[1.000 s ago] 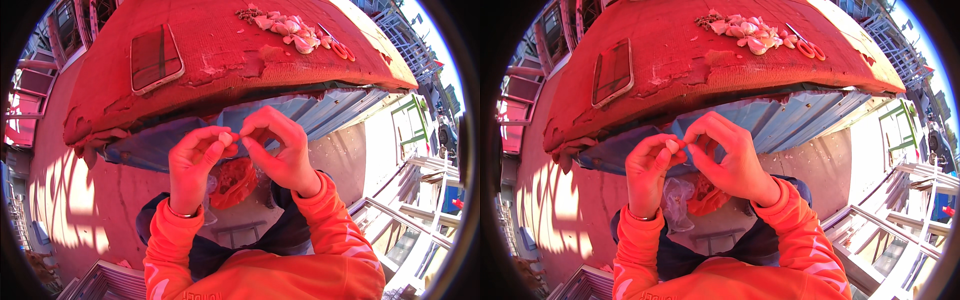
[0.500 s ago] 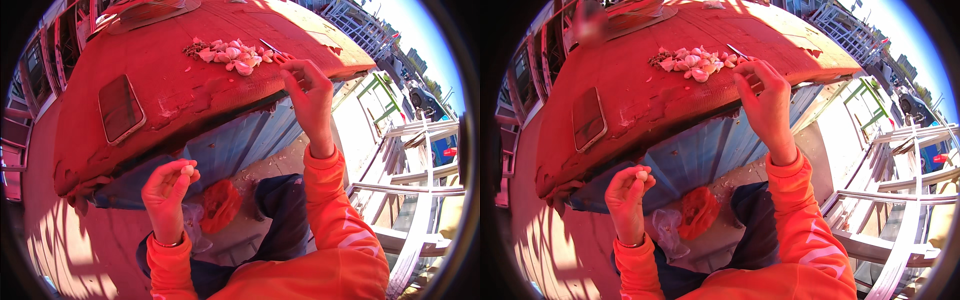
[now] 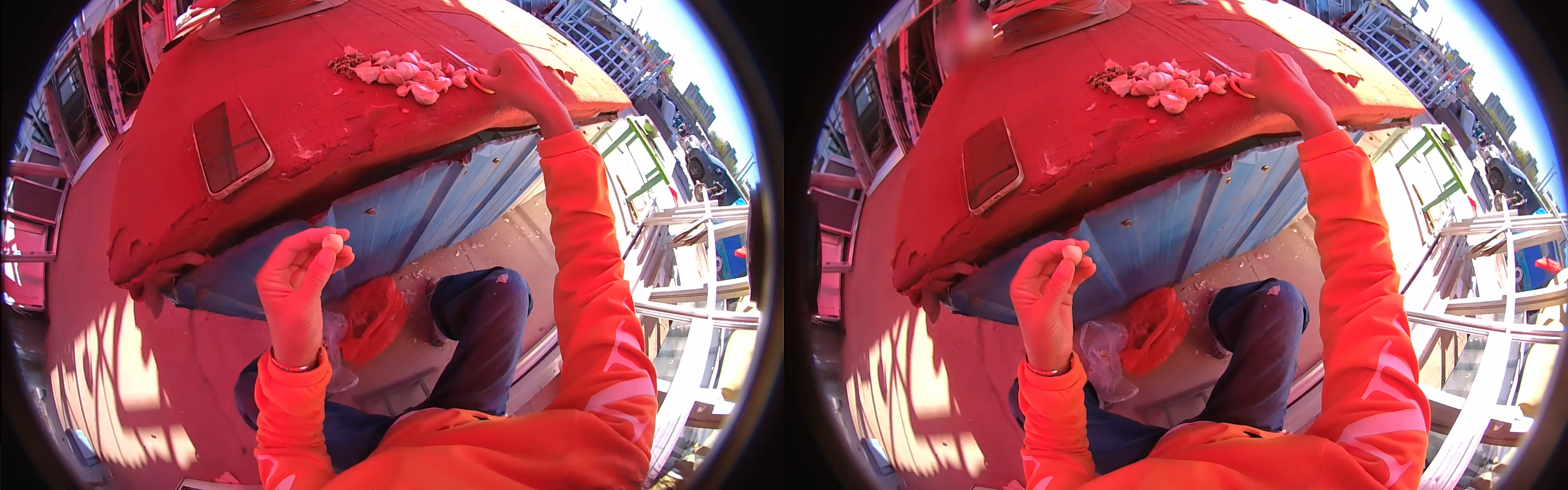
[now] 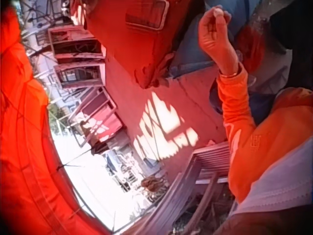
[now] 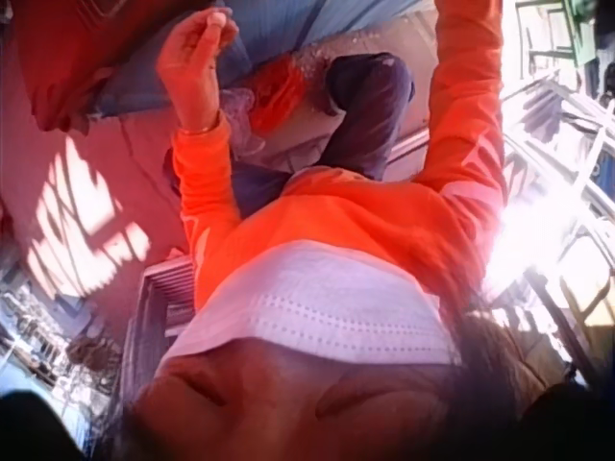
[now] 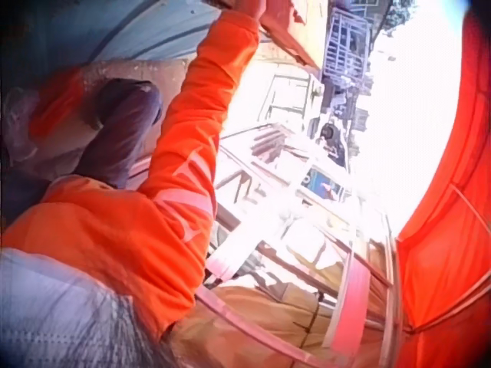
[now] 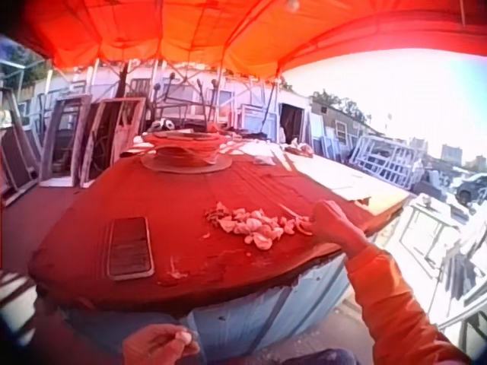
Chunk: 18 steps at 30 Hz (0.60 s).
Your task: The person peels garlic cloves by hand and uses scissors to trim the ends. They work over a red surface, placing peeled cloves into a plastic bag and discarding skins. The task continues with repetitive peeling and trimming actions.
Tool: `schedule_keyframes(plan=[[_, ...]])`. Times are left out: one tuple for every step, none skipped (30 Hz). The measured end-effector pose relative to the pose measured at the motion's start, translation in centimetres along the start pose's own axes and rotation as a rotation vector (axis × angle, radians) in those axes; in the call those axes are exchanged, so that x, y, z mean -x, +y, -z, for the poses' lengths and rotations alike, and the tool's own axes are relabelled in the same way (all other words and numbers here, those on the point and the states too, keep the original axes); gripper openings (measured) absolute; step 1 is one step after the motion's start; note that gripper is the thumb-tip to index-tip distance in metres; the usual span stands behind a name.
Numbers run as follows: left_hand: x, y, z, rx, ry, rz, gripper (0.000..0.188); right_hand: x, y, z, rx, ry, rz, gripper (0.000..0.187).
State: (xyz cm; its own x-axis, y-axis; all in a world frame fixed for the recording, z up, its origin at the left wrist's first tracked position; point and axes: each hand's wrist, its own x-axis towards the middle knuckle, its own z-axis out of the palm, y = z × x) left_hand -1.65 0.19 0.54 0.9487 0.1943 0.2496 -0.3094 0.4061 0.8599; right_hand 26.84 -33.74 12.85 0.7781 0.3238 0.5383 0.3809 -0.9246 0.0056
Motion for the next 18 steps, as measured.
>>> schedule_keyframes(plan=[[-0.1, 0.2, 0.2, 0.014, 0.0, -0.01, 0.017, 0.1, -0.6, 0.2, -0.088, -0.013, -0.091, 0.049], [-0.1, 0.4, 0.4, 0.029, -0.001, -0.02, 0.017, 0.6, -1.2, 0.1, -0.174, -0.031, -0.183, 0.049], [0.0, 0.2, 0.4, 0.05, -0.007, -0.018, 0.018, 1.4, -0.6, 0.1, -0.342, 0.058, -0.223, 0.04], [-0.1, 0.2, 0.4, 0.058, -0.006, -0.023, 0.018, 2.0, -0.2, 0.0, -0.422, 0.14, -0.206, 0.038], [-0.1, 0.1, 0.3, 0.068, -0.006, -0.028, 0.018, 2.5, 0.2, -0.1, -0.499, 0.222, -0.19, 0.036], [-0.2, 0.0, 0.2, 0.078, -0.008, -0.031, 0.018, 3.2, 0.2, -0.2, -0.575, 0.305, -0.176, 0.034], [-0.2, 0.2, 0.4, 0.074, 0.001, -0.05, 0.019, 4.1, -2.3, 0.5, -0.659, 0.294, -0.236, 0.031], [-0.2, 0.2, 0.7, 0.062, 0.015, -0.066, 0.019, 5.2, -4.8, 0.4, -0.77, 0.302, -0.211, 0.029], [-0.2, 0.3, 0.9, 0.062, 0.021, -0.085, 0.019, 6.7, -7.3, 1.1, -0.866, 0.317, -0.183, 0.027], [-0.1, 0.5, 1.1, 0.062, 0.029, -0.101, 0.02, 8.5, -9.7, 1.9, -0.992, 0.233, -0.178, 0.026], [-0.1, 0.5, 1.3, 0.061, 0.035, -0.115, 0.02, 10.4, -12.0, 2.5, -1.115, 0.147, -0.172, 0.026], [-0.1, 0.5, 1.3, 0.066, 0.035, -0.127, 0.02, 12.3, -14.1, 2.8, -1.214, 0.066, -0.172, 0.026], [-0.1, 0.6, 1.5, 0.046, 0.047, -0.141, 0.02, 14.0, -16.6, 3.1, -1.319, -0.045, -0.205, 0.033], [0.0, 0.5, 1.5, 0.034, 0.052, -0.149, 0.02, 15.6, -18.1, 2.3, -1.346, -0.11, -0.173, 0.038], [0.0, 0.6, 1.5, 0.016, 0.057, -0.157, 0.021, 16.7, -19.0, 1.9, -1.316, -0.198, -0.089, 0.05], [0.0, 0.6, 1.5, 0.025, 0.057, -0.169, 0.021, 17.6, -19.5, 1.6, -1.323, -0.271, 0.013, 0.057], [0.0, 0.7, 1.5, 0.033, 0.057, -0.181, 0.021, 18.2, -20.0, 1.0, -1.266, -0.254, 0.118, 0.056], [0.0, 0.7, 1.7, 0.032, 0.063, -0.192, 0.022, 19.0, -20.8, -0.1, -1.291, -0.231, 0.098, 0.053]])
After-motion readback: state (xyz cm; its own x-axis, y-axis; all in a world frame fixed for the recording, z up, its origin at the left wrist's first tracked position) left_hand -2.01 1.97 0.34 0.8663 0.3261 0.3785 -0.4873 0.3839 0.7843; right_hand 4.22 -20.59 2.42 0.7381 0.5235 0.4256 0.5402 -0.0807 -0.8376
